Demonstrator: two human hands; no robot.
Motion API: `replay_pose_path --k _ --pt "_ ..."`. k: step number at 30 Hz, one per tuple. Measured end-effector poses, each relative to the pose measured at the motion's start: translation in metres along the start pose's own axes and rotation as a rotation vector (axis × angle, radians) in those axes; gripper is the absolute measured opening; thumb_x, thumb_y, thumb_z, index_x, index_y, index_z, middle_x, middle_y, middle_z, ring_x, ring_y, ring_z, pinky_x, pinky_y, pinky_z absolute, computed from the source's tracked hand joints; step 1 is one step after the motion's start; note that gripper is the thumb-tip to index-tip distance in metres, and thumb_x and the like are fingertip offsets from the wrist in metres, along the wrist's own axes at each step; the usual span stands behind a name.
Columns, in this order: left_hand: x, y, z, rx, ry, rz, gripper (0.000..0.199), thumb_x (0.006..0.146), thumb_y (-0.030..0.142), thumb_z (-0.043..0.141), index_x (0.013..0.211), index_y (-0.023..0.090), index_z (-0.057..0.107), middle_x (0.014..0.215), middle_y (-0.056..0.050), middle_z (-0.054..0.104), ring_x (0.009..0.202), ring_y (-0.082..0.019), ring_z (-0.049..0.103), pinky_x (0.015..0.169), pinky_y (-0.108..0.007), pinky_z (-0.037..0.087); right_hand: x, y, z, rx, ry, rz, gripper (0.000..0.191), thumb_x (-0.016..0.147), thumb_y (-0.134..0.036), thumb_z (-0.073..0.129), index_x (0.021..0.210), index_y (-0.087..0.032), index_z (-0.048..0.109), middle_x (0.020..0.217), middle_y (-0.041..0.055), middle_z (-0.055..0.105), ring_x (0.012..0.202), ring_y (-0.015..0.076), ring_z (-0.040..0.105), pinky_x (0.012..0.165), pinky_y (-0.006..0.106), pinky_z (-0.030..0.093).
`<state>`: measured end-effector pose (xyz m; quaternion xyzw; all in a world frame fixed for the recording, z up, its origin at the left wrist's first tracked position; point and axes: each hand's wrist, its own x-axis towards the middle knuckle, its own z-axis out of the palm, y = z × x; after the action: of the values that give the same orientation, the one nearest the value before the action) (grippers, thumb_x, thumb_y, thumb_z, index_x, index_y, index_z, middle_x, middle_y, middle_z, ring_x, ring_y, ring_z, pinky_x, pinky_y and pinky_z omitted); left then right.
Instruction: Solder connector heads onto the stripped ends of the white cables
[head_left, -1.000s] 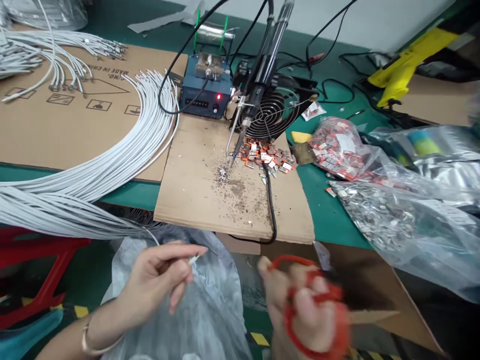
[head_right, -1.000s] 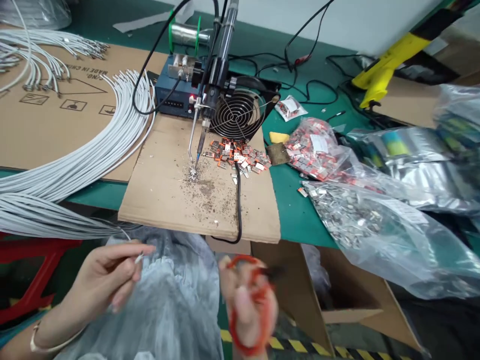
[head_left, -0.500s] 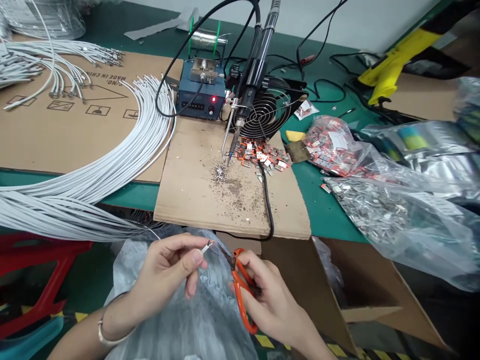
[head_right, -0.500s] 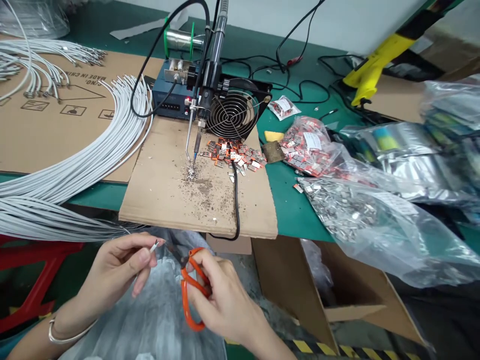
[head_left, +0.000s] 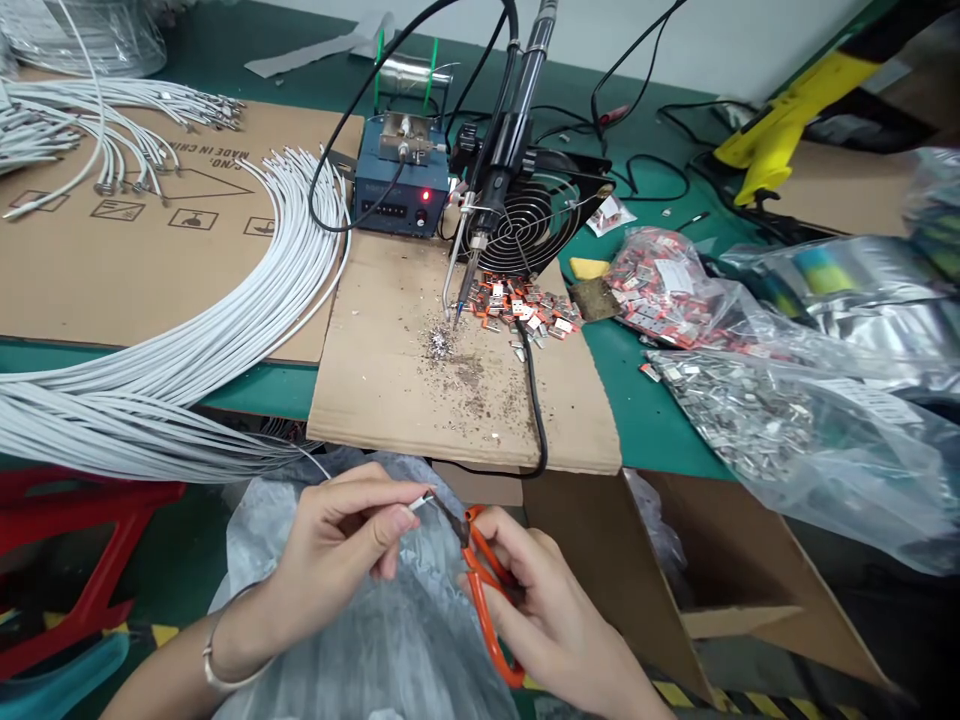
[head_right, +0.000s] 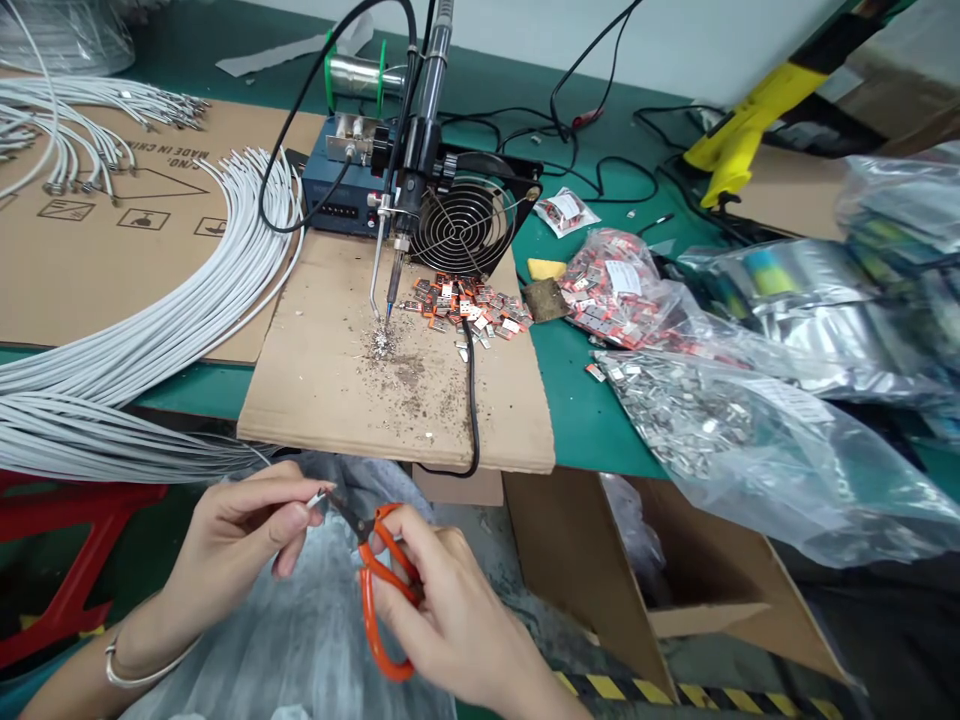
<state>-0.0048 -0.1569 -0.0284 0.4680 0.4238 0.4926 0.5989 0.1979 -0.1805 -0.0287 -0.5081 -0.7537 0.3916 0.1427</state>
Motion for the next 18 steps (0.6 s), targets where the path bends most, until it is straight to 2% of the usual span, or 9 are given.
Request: replay_pose_path --k 5,9,14,18 --pt "0.0014 -0.0009 0.0001 -0.01 -0.03 0.053 0.021 0.082 0.016 0.061 0.094 0.024 0.075 0.059 0.001 0.054 0.042 -0.005 0.05 0.041 -0.016 0.041 0.0017 -0.0011 0.0052 0.219 -0.069 0.043 0.01 0.089 -0.027 0.043 0.08 -0.023 0.039 0.058 -0.0067 0.043 0.052 0.0111 0.035 0.055 0.023 0.032" --pt "0.0017 -0.0025 -0.0001 0.01 -0.035 0.085 0.023 0.082 0.013 0.06 0.096 0.026 0.074 0.059 0.0 0.055 0.046 -0.006 0.05 0.046 -0.017 0.042 0.0041 -0.0045 0.008 0.386 -0.1 0.089 0.012 0.089 -0.028 0.042 0.08 -0.023 0.035 0.058 -0.0081 0.039 0.05 0.0097 0.033 0.052 0.022 0.029" --pt "0.001 -0.0037 0.0 0.057 -0.03 0.121 0.022 0.082 0.013 0.06 0.096 0.023 0.074 0.058 -0.001 0.056 0.047 -0.008 0.05 0.046 -0.019 0.042 0.0015 -0.0037 0.0083 0.274 -0.07 0.086 0.015 0.081 -0.024 0.05 0.078 -0.023 0.036 0.056 -0.0077 0.041 0.054 0.011 0.035 0.053 0.022 0.028" --pt "0.0001 -0.0043 0.0001 0.063 -0.041 0.129 0.025 0.082 0.011 0.06 0.096 0.025 0.074 0.061 -0.001 0.056 0.048 -0.008 0.051 0.046 -0.019 0.042 0.0 -0.0014 0.0071 0.304 -0.095 0.087 0.015 0.08 -0.022 0.051 0.08 -0.023 0.036 0.058 -0.0069 0.042 0.055 0.0113 0.036 0.05 0.021 0.029"
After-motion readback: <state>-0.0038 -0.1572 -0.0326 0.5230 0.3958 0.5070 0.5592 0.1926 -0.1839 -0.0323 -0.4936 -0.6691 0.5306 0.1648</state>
